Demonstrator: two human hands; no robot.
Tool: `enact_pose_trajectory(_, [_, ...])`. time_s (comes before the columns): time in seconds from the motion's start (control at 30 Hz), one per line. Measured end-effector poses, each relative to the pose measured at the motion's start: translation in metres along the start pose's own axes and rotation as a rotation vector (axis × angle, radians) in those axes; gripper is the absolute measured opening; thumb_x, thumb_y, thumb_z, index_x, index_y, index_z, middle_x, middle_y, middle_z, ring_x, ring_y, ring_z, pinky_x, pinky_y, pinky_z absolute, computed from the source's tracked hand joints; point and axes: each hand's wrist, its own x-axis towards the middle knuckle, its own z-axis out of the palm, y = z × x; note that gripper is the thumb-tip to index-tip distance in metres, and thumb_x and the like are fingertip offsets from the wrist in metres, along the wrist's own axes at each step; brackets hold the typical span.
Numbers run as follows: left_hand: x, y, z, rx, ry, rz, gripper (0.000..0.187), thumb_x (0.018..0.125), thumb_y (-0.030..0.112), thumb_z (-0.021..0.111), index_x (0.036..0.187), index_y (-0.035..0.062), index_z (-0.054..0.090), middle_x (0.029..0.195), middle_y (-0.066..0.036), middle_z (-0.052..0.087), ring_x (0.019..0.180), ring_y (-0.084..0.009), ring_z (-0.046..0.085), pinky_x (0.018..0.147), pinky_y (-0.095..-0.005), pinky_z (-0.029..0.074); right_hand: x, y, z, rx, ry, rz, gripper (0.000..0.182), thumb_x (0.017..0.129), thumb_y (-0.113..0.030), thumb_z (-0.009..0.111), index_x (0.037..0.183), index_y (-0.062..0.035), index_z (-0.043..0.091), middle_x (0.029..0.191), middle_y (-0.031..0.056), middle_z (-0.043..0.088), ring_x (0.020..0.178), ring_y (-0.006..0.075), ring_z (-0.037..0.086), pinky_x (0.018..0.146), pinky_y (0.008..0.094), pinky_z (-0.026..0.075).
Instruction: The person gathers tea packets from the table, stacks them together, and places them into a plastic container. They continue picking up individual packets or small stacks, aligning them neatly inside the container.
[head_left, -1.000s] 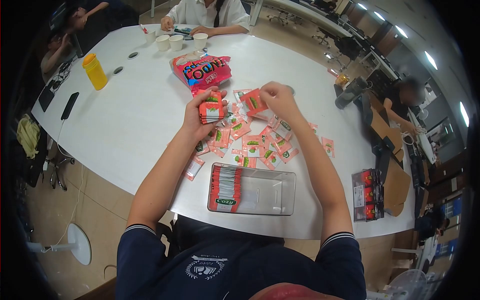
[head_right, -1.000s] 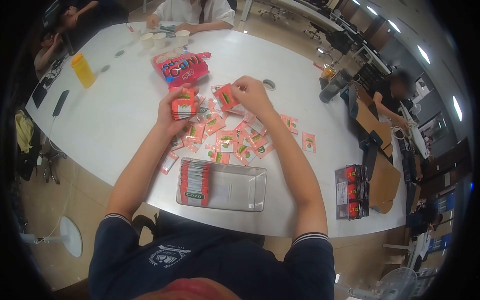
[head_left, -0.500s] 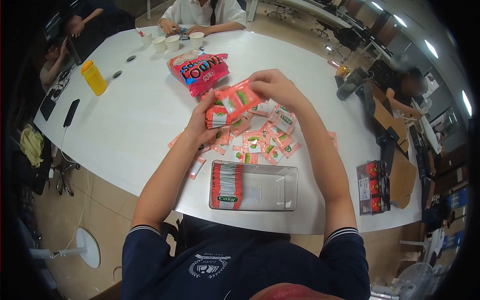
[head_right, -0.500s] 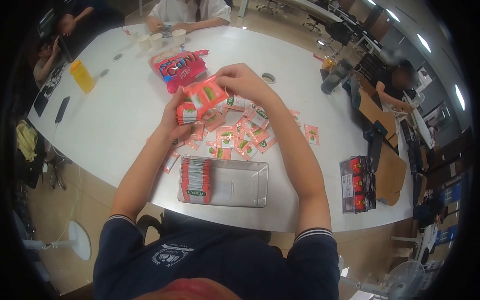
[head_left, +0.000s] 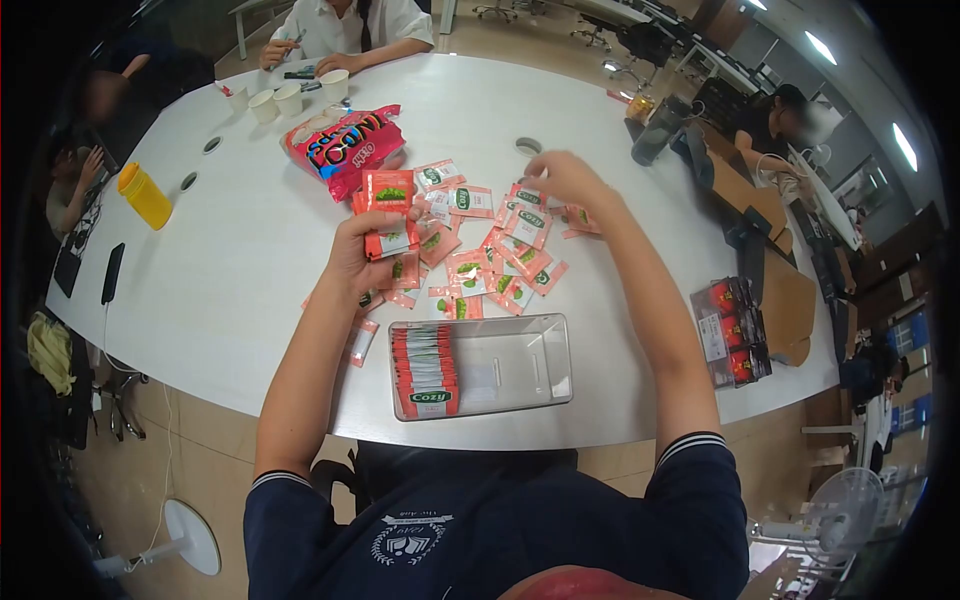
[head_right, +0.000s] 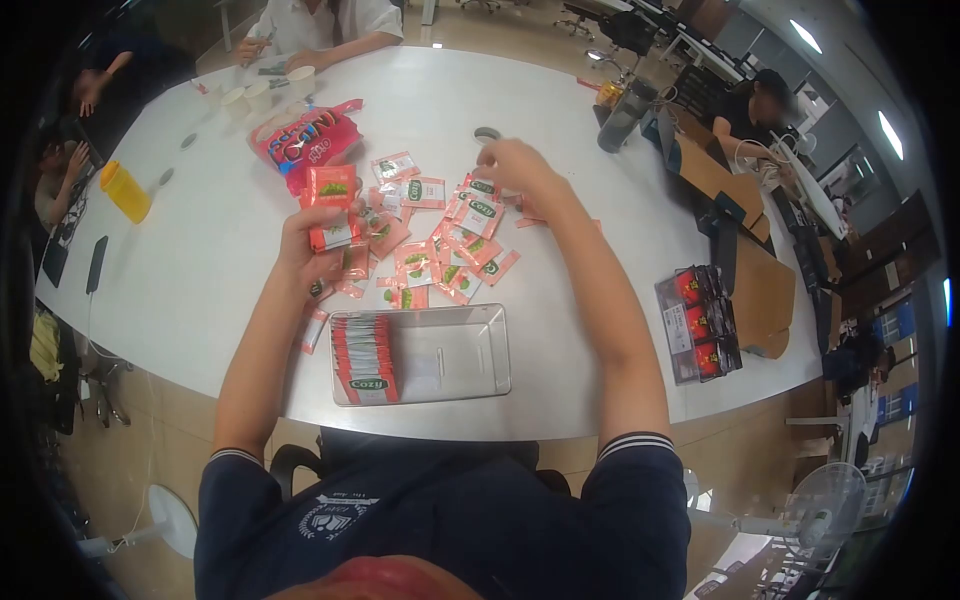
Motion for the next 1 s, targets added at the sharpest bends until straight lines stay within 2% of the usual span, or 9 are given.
enact_pose_trajectory(0.1, [0.008, -0.004, -0.013, -0.045, -0.091, 0.058, 0.068, 0.093, 0.008, 0.067, 0.155, 0.0180, 0.043, 0.120, -0.015, 0.062, 0.102, -0.0232, 0.067, 0.089, -0.0475, 0.057, -0.022, 0.000, 0.017, 0.087, -0.063, 0.192, 0.040, 0.084, -0.033, 0.083, 0.112, -0.0063, 0.077, 0.097, 0.0123, 0.076, 0.088, 0.0244, 0.071, 0.072, 0.0431, 0.059])
enact_pose_trajectory(0.17, [0.005, -0.001, -0.009, -0.165, -0.109, 0.022, 0.057, 0.096, 0.013, 0.067, 0.148, 0.0170, 0.047, 0.119, -0.015, 0.062, 0.100, -0.0241, 0.067, 0.085, -0.0454, 0.057, -0.034, -0.024, 0.015, 0.224, -0.083, 0.344, 0.036, 0.082, -0.028, 0.084, 0.109, -0.0048, 0.075, 0.089, 0.0097, 0.073, 0.089, 0.0256, 0.071, 0.063, 0.0440, 0.058])
enact_pose_trajectory(0.2, [0.003, -0.001, -0.006, -0.222, -0.115, 0.000, 0.051, 0.097, 0.016, 0.067, 0.145, 0.0165, 0.049, 0.119, -0.015, 0.062, 0.099, -0.0245, 0.066, 0.082, -0.0443, 0.057, -0.032, -0.023, 0.017, 0.281, -0.093, 0.377, 0.027, 0.084, -0.016, 0.080, 0.104, -0.0003, 0.071, 0.086, 0.0044, 0.069, 0.079, 0.0190, 0.066, 0.060, 0.0368, 0.054])
enact_pose_trajectory(0.4, [0.006, -0.005, -0.004, -0.130, -0.028, 0.153, 0.049, 0.102, 0.023, 0.065, 0.147, 0.0137, 0.048, 0.119, -0.016, 0.062, 0.098, -0.0260, 0.066, 0.083, -0.0434, 0.060, -0.004, 0.019, 0.012, 0.387, -0.311, 0.355, 0.037, 0.083, -0.013, 0.082, 0.115, -0.0005, 0.069, 0.103, 0.0066, 0.069, 0.087, 0.0178, 0.064, 0.061, 0.0385, 0.054])
enact_pose_trajectory(0.5, [0.007, -0.005, -0.006, -0.154, -0.166, 0.127, 0.047, 0.105, 0.029, 0.063, 0.146, 0.0111, 0.048, 0.118, -0.016, 0.063, 0.099, -0.0279, 0.067, 0.084, -0.0450, 0.062, -0.013, 0.012, 0.021, 0.326, -0.199, 0.326, 0.036, 0.084, -0.015, 0.081, 0.116, -0.0045, 0.068, 0.096, 0.0080, 0.070, 0.078, 0.0206, 0.062, 0.051, 0.0445, 0.051])
enact_pose_trajectory(0.7, [0.008, -0.005, -0.009, -0.073, 0.020, 0.163, 0.045, 0.107, 0.041, 0.062, 0.137, 0.0073, 0.055, 0.126, -0.019, 0.065, 0.101, -0.0307, 0.071, 0.083, -0.0458, 0.064, -0.031, -0.032, 0.009, 0.344, -0.170, 0.535, 0.038, 0.082, -0.012, 0.082, 0.116, -0.0016, 0.069, 0.094, 0.0081, 0.069, 0.078, 0.0201, 0.063, 0.057, 0.0403, 0.054])
enact_pose_trajectory(0.8, [0.009, -0.004, -0.013, -0.083, 0.031, 0.137, 0.042, 0.106, 0.038, 0.063, 0.133, 0.0062, 0.056, 0.133, -0.020, 0.063, 0.104, -0.0312, 0.072, 0.085, -0.0462, 0.064, -0.012, 0.014, 0.013, 0.487, -0.209, 0.220, 0.028, 0.083, -0.010, 0.081, 0.105, 0.0040, 0.072, 0.089, 0.0091, 0.071, 0.075, 0.0180, 0.067, 0.062, 0.0357, 0.055])
enact_pose_trajectory(0.9, [0.007, -0.006, -0.003, -0.010, 0.045, 0.138, 0.040, 0.105, 0.033, 0.065, 0.132, 0.0057, 0.055, 0.134, -0.020, 0.062, 0.104, -0.0307, 0.073, 0.088, -0.0476, 0.064, -0.004, 0.016, -0.021, 0.330, -0.203, 0.117, 0.023, 0.087, -0.012, 0.078, 0.103, 0.0040, 0.076, 0.087, 0.0060, 0.074, 0.080, 0.0156, 0.070, 0.069, 0.0316, 0.056])
enact_pose_trajectory(1.0, [0.007, -0.012, 0.003, 0.052, 0.114, 0.143, 0.038, 0.102, 0.026, 0.069, 0.131, 0.0058, 0.055, 0.136, -0.018, 0.060, 0.106, -0.0292, 0.073, 0.091, -0.0481, 0.065, -0.018, -0.022, -0.063, 0.255, -0.093, 0.070, 0.018, 0.087, -0.011, 0.075, 0.096, 0.0051, 0.076, 0.082, 0.0093, 0.075, 0.068, 0.0152, 0.071, 0.065, 0.0327, 0.056])
